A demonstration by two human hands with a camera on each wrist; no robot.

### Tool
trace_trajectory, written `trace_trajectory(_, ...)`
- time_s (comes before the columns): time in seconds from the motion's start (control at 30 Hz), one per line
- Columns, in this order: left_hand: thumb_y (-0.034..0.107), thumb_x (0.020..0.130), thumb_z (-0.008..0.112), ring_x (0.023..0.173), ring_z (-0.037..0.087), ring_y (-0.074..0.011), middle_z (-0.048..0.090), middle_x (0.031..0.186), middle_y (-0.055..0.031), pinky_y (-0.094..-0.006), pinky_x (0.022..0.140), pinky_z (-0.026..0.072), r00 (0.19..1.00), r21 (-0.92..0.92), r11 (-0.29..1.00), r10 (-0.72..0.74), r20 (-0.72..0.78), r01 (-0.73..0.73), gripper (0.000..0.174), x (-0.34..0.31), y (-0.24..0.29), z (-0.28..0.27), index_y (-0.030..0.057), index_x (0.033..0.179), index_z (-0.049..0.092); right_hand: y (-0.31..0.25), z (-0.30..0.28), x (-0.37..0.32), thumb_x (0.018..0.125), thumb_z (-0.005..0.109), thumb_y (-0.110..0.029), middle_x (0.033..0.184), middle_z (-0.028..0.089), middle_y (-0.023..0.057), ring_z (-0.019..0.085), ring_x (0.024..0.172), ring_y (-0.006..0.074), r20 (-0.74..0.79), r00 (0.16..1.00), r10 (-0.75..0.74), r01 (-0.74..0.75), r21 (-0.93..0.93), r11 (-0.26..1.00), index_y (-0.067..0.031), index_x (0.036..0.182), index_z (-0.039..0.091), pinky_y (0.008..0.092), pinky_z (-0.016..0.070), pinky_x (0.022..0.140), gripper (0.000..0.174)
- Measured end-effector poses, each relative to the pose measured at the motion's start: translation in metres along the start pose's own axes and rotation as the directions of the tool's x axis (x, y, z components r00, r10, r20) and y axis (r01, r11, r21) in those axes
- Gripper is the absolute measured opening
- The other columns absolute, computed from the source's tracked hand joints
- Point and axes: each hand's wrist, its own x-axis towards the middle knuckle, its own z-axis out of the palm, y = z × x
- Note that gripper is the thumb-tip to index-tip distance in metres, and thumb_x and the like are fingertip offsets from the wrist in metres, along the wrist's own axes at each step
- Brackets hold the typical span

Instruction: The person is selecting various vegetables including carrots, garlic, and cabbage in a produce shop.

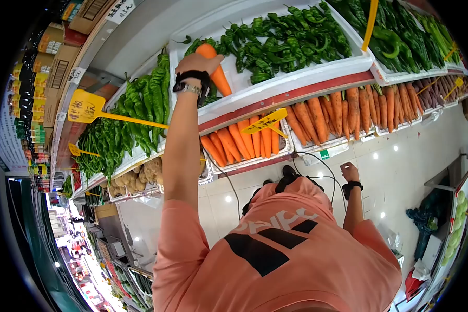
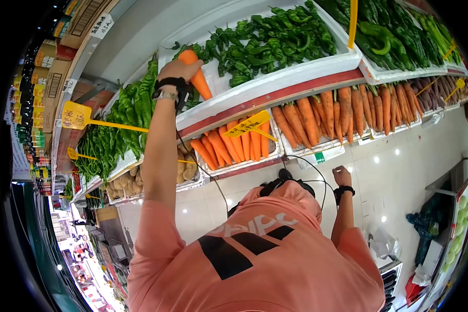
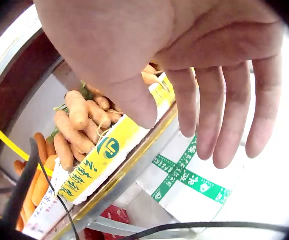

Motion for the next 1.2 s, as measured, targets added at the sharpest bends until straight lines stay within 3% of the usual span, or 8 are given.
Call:
trace_trajectory(0.17, 0.043, 0.075, 0.073, 0.063, 0.065, -0.0374, 0.065, 0.076, -0.0180, -0.0435, 0.053, 0.0524, 0.609, -0.150, 0.887, 0.168, -0.775, -0.436, 0.051, -0.111, -0.011, -0.003, 0.0009, 0.096, 0.054, 0.050, 0.043, -0.016, 0.093, 0.059, -0.028, 0.105, 0.069, 0.0163, 0.069, 0.082, 0.0295, 0.378, 0.843, 0.382, -0.529, 0.459, 0.714, -0.0053, 0.123, 0.054, 0.0455, 0.0546, 0.067, 0.038)
trace_trajectory(0.23, 0.036, 0.073, 0.076, 0.060, 0.064, -0.0366, 0.063, 0.078, -0.0167, -0.0412, 0.052, 0.0527, 0.575, -0.210, 0.773, 0.232, -0.785, -0.599, 0.061, -0.167, -0.029, 0.002, -0.0022, 0.113, 0.049, 0.073, 0.050, -0.037, 0.090, 0.059, -0.027, 0.102, 0.069, 0.0182, 0.069, 0.081, 0.0304, 0.419, 0.792, 0.444, -0.604, 0.436, 0.667, -0.0027, 0.121, 0.055, 0.0421, 0.0563, 0.065, 0.040)
trace_trajectory(0.37, 0.034, 0.076, 0.076, 0.079, 0.070, -0.0325, 0.067, 0.091, -0.0182, -0.0375, 0.066, 0.0554, 0.821, -0.530, 0.645, 0.306, -0.482, -0.551, 0.070, -0.252, -0.068, 0.038, -0.0059, 0.124, 0.044, 0.154, 0.073, -0.069, 0.090, 0.057, -0.023, 0.104, 0.067, 0.0233, 0.070, 0.086, 0.0361, 0.424, 0.731, 0.534, -0.681, 0.501, 0.535, 0.0051, 0.121, 0.051, 0.0453, 0.0597, 0.070, 0.043)
trace_trajectory(0.47, 0.035, 0.081, 0.072, 0.082, 0.070, -0.0338, 0.068, 0.093, -0.0209, -0.0394, 0.069, 0.0546, 0.964, -0.797, 0.572, 0.263, -0.044, -0.193, 0.061, -0.257, -0.103, 0.094, -0.0068, 0.120, 0.050, 0.182, 0.078, -0.096, 0.094, 0.053, -0.023, 0.118, 0.063, 0.0243, 0.069, 0.090, 0.0374, 0.441, 0.672, 0.595, -0.728, 0.538, 0.424, 0.0054, 0.137, 0.043, 0.0472, 0.0590, 0.069, 0.052)
trace_trajectory(0.6, 0.045, 0.083, 0.068, 0.086, 0.067, -0.0397, 0.069, 0.094, -0.0215, -0.0444, 0.075, 0.0530, 0.979, -0.757, 0.643, 0.060, 0.197, 0.113, 0.057, -0.206, -0.178, 0.269, -0.0024, 0.114, 0.056, 0.211, 0.089, -0.102, 0.094, 0.054, -0.025, 0.117, 0.064, 0.0200, 0.069, 0.093, 0.0348, 0.389, 0.688, 0.613, -0.704, 0.566, 0.430, 0.0032, 0.134, 0.046, 0.0471, 0.0576, 0.068, 0.050)
trace_trajectory(0.83, 0.067, 0.079, 0.055, 0.102, 0.065, -0.0413, 0.066, 0.107, -0.0293, -0.0470, 0.089, 0.0512, 0.909, -0.366, 0.856, -0.244, 0.337, 0.366, 0.082, -0.091, -0.224, 0.401, -0.0052, 0.119, 0.055, 0.077, 0.004, -0.161, 0.093, 0.058, -0.034, 0.108, 0.068, 0.0134, 0.069, 0.089, 0.0262, 0.192, 0.887, 0.421, -0.446, 0.595, 0.669, -0.0063, 0.122, 0.056, 0.0380, 0.0550, 0.070, 0.040)
trace_trajectory(0.97, 0.066, 0.081, 0.056, 0.108, 0.064, -0.0387, 0.065, 0.112, -0.0285, -0.0445, 0.091, 0.0516, 0.909, -0.278, 0.903, -0.220, 0.353, 0.327, 0.081, -0.075, -0.212, 0.391, -0.0066, 0.115, 0.061, 0.071, -0.025, -0.217, 0.095, 0.057, -0.033, 0.099, 0.069, 0.0126, 0.069, 0.084, 0.0233, 0.009, 0.914, 0.406, -0.359, 0.481, 0.800, -0.0055, 0.118, 0.059, 0.0344, 0.0547, 0.068, 0.035)
trace_trajectory(1.2, 0.074, 0.083, 0.042, 0.103, 0.066, -0.0355, 0.068, 0.111, -0.0222, -0.0487, 0.086, 0.0522, 0.916, -0.105, 0.977, -0.135, 0.377, 0.187, 0.085, -0.064, -0.215, 0.420, -0.0009, 0.116, 0.064, 0.186, 0.019, -0.385, 0.090, 0.059, -0.034, 0.091, 0.068, 0.0115, 0.067, 0.074, 0.0268, 0.101, 0.734, 0.672, -0.553, 0.663, 0.504, -0.0074, 0.102, 0.059, 0.0423, 0.0543, 0.061, 0.030)
